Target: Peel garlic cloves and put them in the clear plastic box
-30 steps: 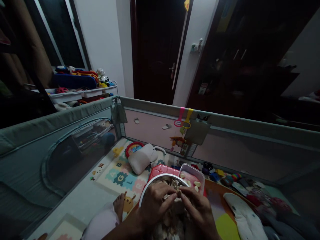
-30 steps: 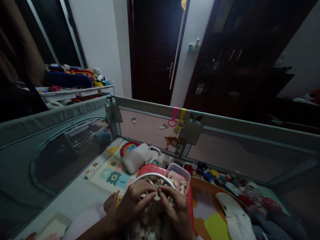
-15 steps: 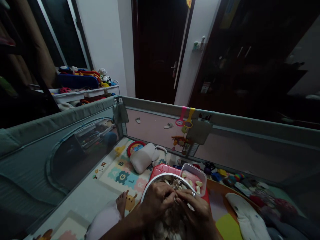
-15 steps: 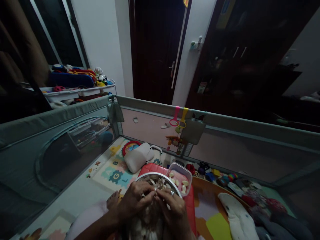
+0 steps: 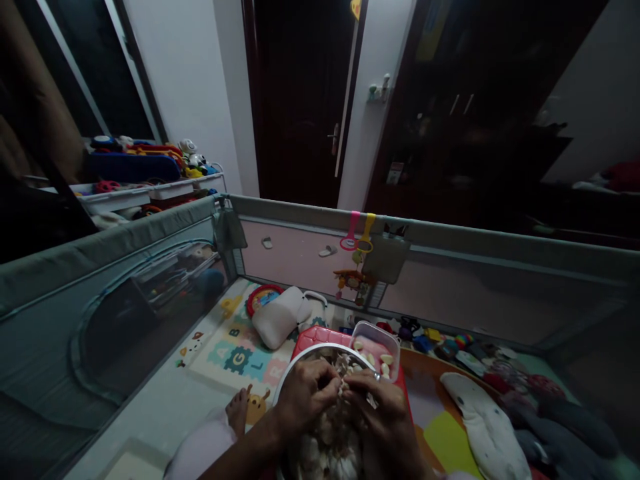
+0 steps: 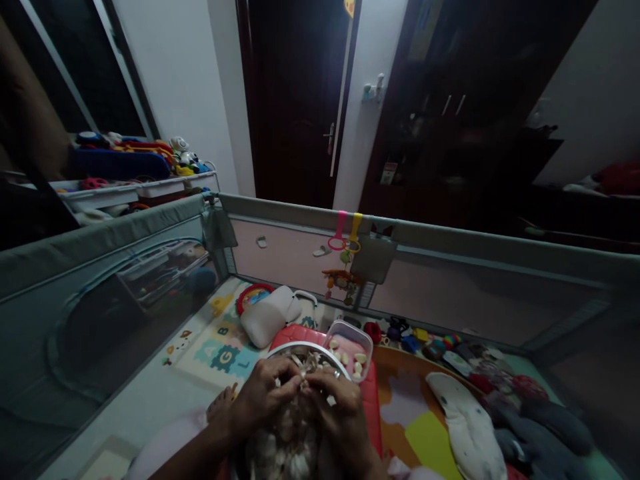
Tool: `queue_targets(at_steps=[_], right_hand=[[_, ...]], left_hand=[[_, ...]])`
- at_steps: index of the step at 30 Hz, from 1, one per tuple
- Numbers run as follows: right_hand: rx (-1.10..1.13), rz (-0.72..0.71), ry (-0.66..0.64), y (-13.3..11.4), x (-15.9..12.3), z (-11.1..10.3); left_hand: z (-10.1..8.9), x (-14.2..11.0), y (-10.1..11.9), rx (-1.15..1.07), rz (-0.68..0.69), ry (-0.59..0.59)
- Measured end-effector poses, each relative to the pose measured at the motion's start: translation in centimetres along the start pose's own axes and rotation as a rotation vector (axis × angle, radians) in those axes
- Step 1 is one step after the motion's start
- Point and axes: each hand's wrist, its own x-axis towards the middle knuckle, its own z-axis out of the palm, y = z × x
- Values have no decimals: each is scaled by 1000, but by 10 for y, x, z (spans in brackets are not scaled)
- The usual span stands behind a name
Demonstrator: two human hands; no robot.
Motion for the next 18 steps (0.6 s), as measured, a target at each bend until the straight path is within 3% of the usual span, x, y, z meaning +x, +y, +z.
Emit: queue_targets(at_steps=[5, 7, 14, 18], right_hand=[[428, 355, 63, 1, 5, -8], [545, 434, 95, 3, 7, -10], [448, 506, 6, 8, 9, -7], [431, 521, -39, 6, 11, -4]], left_hand=[[-3, 4, -2, 82, -83, -12], [-7, 5, -2, 92, -97, -46], [-19, 8, -2, -92, -123, -190], [-21, 10, -4, -246, -107, -209]])
